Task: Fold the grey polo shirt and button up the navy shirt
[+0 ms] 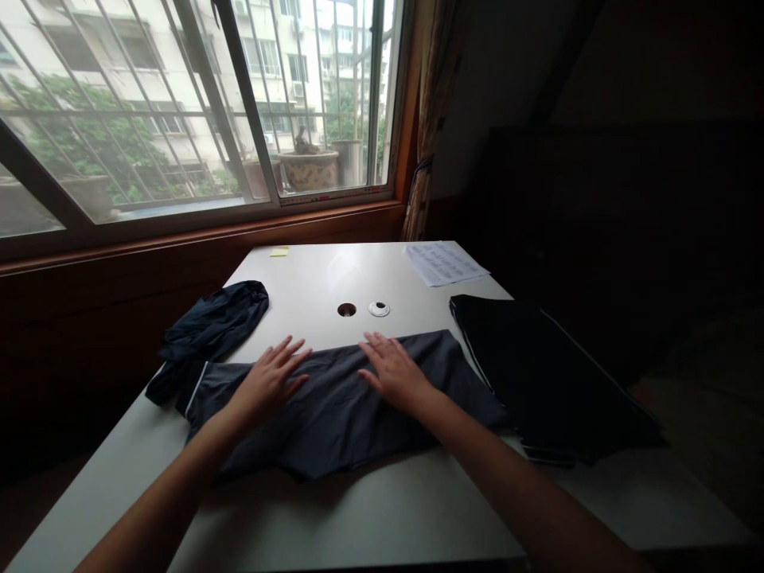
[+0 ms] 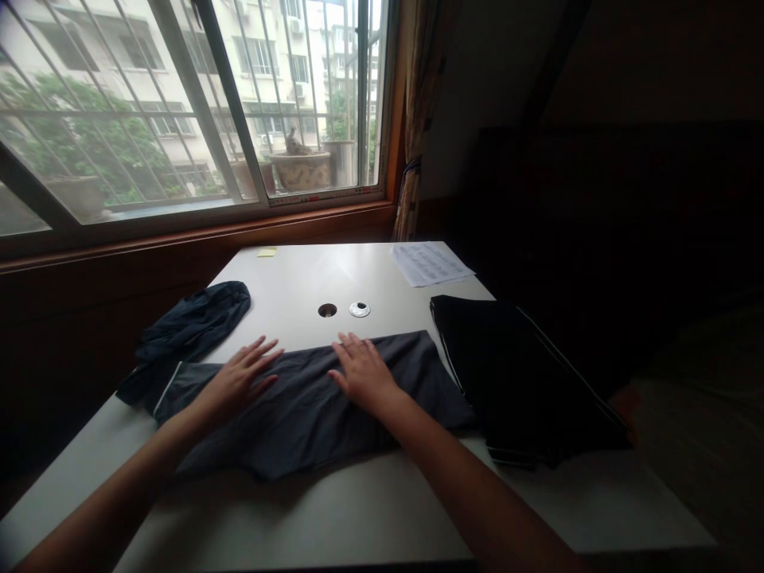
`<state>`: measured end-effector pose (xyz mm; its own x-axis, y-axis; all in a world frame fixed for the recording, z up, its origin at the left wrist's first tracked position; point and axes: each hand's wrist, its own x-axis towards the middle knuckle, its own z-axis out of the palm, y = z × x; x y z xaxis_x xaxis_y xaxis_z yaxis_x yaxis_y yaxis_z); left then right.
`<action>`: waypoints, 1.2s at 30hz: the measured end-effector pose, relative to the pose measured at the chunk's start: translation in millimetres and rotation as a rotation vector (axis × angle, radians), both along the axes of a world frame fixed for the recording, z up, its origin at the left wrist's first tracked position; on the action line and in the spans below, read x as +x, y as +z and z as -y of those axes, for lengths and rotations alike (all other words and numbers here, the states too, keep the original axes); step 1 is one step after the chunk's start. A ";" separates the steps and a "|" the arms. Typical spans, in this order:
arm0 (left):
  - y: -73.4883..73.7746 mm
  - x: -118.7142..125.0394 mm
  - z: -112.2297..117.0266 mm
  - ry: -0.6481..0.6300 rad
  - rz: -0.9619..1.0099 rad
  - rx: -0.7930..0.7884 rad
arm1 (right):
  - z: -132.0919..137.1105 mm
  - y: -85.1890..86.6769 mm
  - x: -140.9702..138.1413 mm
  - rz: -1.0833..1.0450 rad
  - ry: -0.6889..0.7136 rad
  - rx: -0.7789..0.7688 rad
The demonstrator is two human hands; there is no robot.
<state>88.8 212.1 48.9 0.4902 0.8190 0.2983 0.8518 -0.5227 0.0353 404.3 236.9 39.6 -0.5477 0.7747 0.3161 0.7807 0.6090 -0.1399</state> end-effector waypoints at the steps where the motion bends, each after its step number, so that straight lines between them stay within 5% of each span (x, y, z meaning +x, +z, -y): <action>1: -4.6 18.3 2.8 -0.041 -0.030 -0.032 | 9.1 -4.0 -11.2 0.013 0.070 -0.015; 5: -23.9 39.5 7.9 -0.060 -0.072 -0.118 | 29.8 -17.4 -15.9 0.050 0.156 -0.110; 13: -38.5 -35.1 5.3 0.014 -0.046 -0.160 | 21.9 -27.2 93.0 0.065 -0.156 -0.144; 19: -32.4 -37.4 11.3 -0.026 0.030 -0.154 | 19.0 -35.0 124.5 0.027 -0.253 -0.092; 24: -7.9 -17.9 33.4 -0.106 0.109 -0.170 | 42.1 -12.6 129.8 -0.106 -0.115 -0.076; 30: 23.3 45.8 78.2 -0.282 0.138 -0.231 | 81.7 19.2 151.5 -0.026 0.108 -0.179; 36: 22.2 81.4 99.1 -0.266 -0.005 -0.284 | 91.7 22.4 180.8 0.167 0.059 -0.106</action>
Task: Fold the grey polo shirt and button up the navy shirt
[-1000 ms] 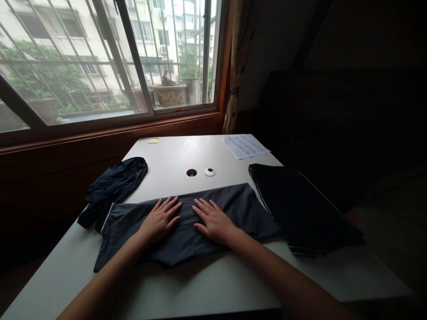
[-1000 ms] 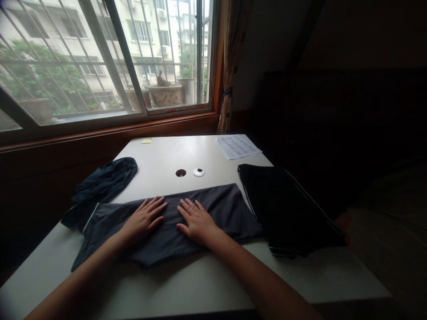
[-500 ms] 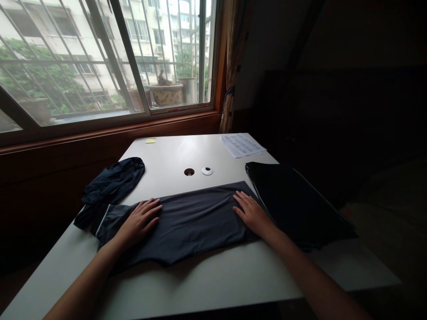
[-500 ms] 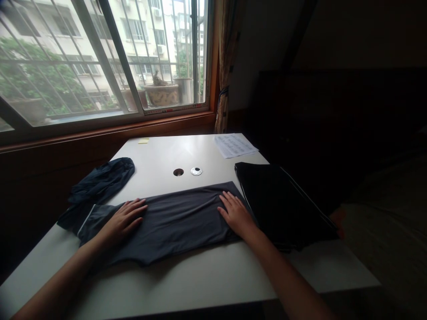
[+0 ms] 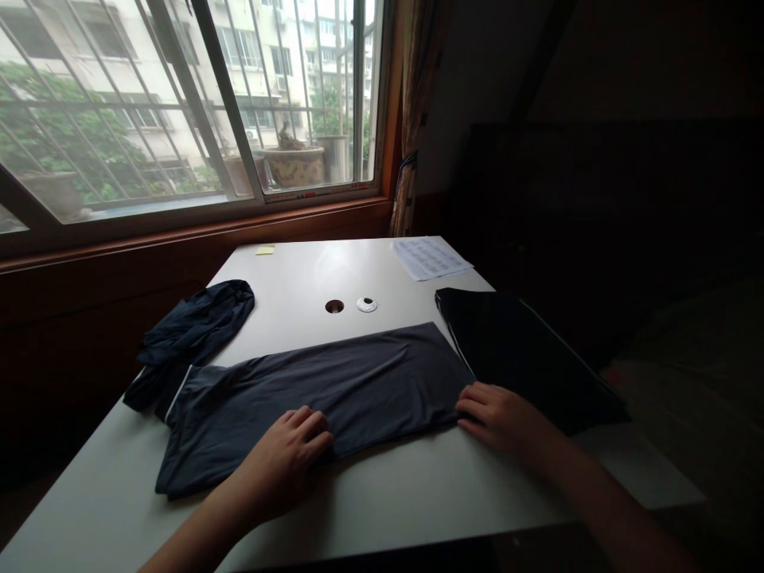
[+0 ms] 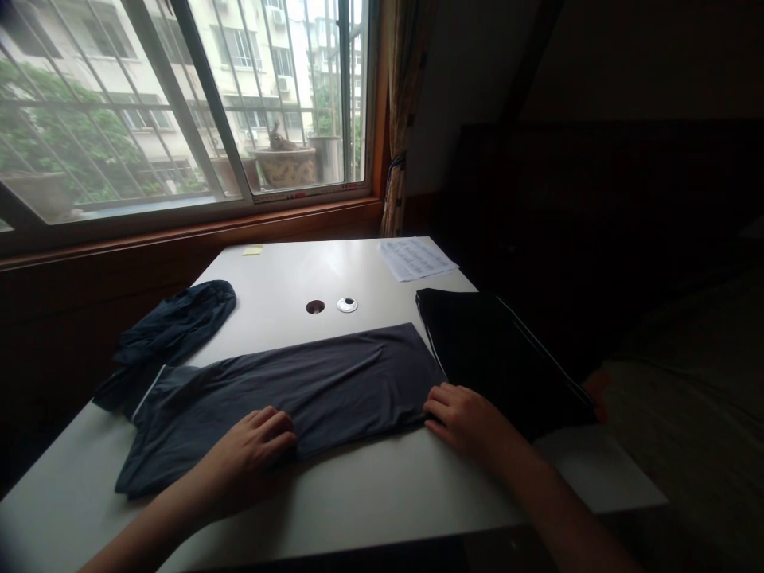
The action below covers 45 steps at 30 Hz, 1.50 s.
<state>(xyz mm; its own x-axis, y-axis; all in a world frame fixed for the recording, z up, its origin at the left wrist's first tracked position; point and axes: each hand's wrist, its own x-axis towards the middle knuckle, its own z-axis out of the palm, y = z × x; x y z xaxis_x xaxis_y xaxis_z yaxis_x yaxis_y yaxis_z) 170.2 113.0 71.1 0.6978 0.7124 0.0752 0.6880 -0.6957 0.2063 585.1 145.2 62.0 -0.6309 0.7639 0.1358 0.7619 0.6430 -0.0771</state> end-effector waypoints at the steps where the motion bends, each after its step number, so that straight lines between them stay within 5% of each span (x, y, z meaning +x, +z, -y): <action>1: -2.7 -2.2 0.6 0.011 -0.018 0.008 | 0.7 0.8 4.8 0.024 -0.004 0.016; 9: -21.0 -47.6 4.6 0.013 -0.087 0.011 | 5.2 9.6 22.8 0.085 -0.023 0.035; 15: -21.7 -64.9 10.0 0.016 -0.110 0.008 | 9.0 10.4 20.9 0.023 0.004 0.008; 32: -17.2 -62.9 11.7 -0.067 0.002 0.061 | 16.9 17.5 24.2 0.095 -0.053 0.044; 39: 6.7 -49.1 10.8 -0.018 -0.052 -0.044 | 19.8 14.8 20.7 0.118 -0.065 0.028; 45: 8.8 -34.8 -14.3 -0.010 -0.018 0.138 | 14.2 23.7 7.7 0.039 -0.077 0.042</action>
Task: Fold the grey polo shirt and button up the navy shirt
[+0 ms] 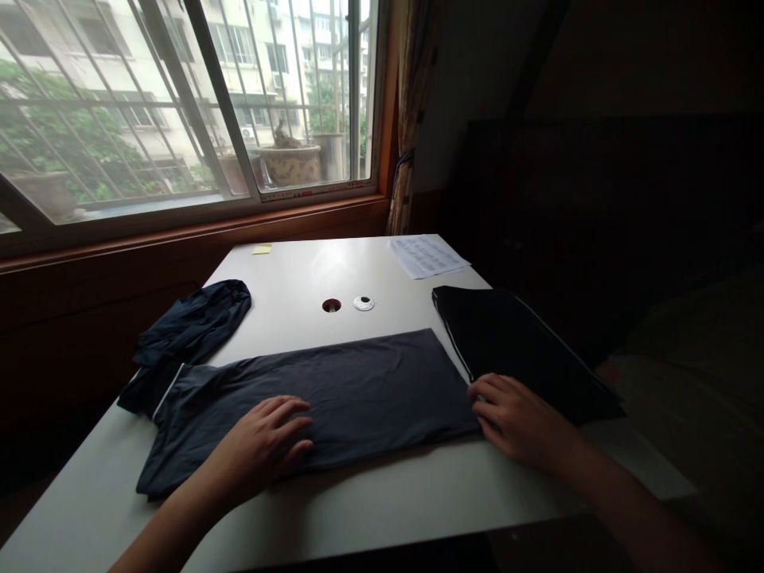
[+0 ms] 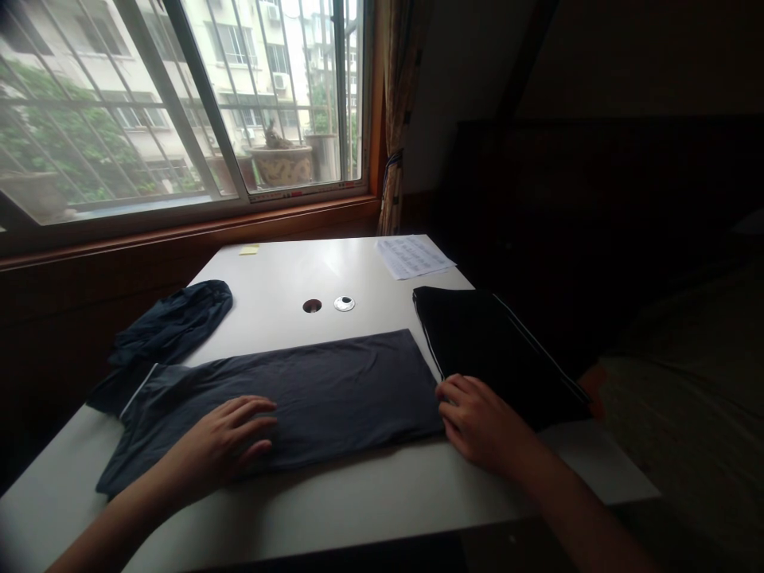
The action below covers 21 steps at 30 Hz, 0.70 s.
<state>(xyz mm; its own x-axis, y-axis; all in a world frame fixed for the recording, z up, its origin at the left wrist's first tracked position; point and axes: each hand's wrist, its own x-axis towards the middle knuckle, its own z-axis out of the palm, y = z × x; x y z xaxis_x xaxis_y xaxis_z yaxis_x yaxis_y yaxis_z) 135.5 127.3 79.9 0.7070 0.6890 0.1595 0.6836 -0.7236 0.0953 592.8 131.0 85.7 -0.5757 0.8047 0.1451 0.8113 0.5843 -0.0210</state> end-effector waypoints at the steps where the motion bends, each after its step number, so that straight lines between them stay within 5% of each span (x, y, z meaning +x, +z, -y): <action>1: -3.5 3.5 -6.7 0.008 0.003 0.037 | -4.2 0.9 -7.6 -0.023 -0.003 0.020; 8: -36.6 40.1 -50.9 0.182 -0.054 0.038 | -53.0 -15.3 -115.9 -0.147 0.048 0.041; 12: -56.2 25.5 -69.7 0.313 -0.081 0.016 | -81.3 -42.5 -156.5 -0.110 0.009 -0.053; 18: -65.8 -59.9 -87.8 0.546 -0.129 0.013 | -108.1 -75.5 -124.0 -0.072 -0.206 -0.077; 21: -65.7 -85.4 -91.0 0.561 -0.148 0.035 | -112.8 -82.5 -100.5 -0.055 -0.288 -0.043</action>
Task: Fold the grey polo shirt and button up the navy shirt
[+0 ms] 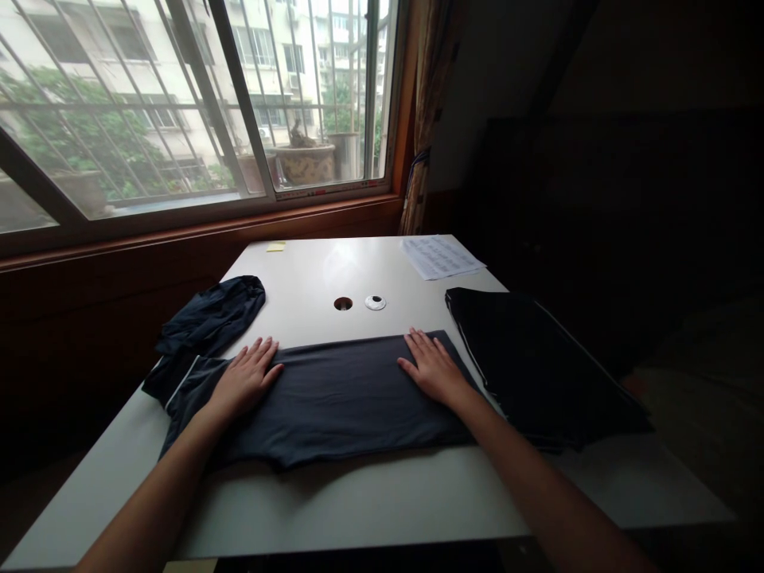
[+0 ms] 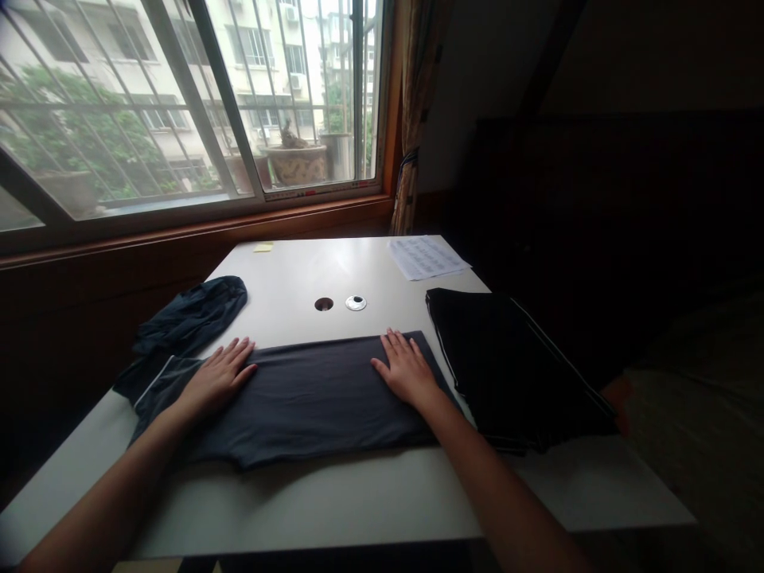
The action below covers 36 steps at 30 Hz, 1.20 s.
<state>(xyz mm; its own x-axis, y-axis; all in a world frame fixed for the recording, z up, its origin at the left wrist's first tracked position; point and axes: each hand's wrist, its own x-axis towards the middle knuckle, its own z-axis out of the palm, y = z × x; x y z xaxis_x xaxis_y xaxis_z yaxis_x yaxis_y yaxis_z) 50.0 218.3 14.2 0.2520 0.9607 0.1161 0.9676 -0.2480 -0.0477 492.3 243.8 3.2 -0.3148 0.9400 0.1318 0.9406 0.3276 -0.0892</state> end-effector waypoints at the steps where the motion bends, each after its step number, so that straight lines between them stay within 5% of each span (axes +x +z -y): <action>1: 0.0 -4.0 -0.6 0.006 -0.010 0.017 | -0.7 -1.5 5.4 0.009 -0.018 0.011; 7: -1.1 -27.6 -2.4 0.150 -0.032 0.030 | -2.8 -6.1 17.7 0.052 -0.077 0.057; 15: -5.6 -68.8 12.8 0.186 0.097 -0.067 | -3.3 -8.5 29.0 0.078 -0.132 0.059; 30: -4.5 -67.8 16.0 0.199 0.111 -0.046 | 1.0 -12.6 39.5 0.037 -0.164 0.161; 36: -3.5 -65.5 17.2 0.187 0.088 -0.019 | 14.9 1.9 31.8 0.020 -0.208 0.226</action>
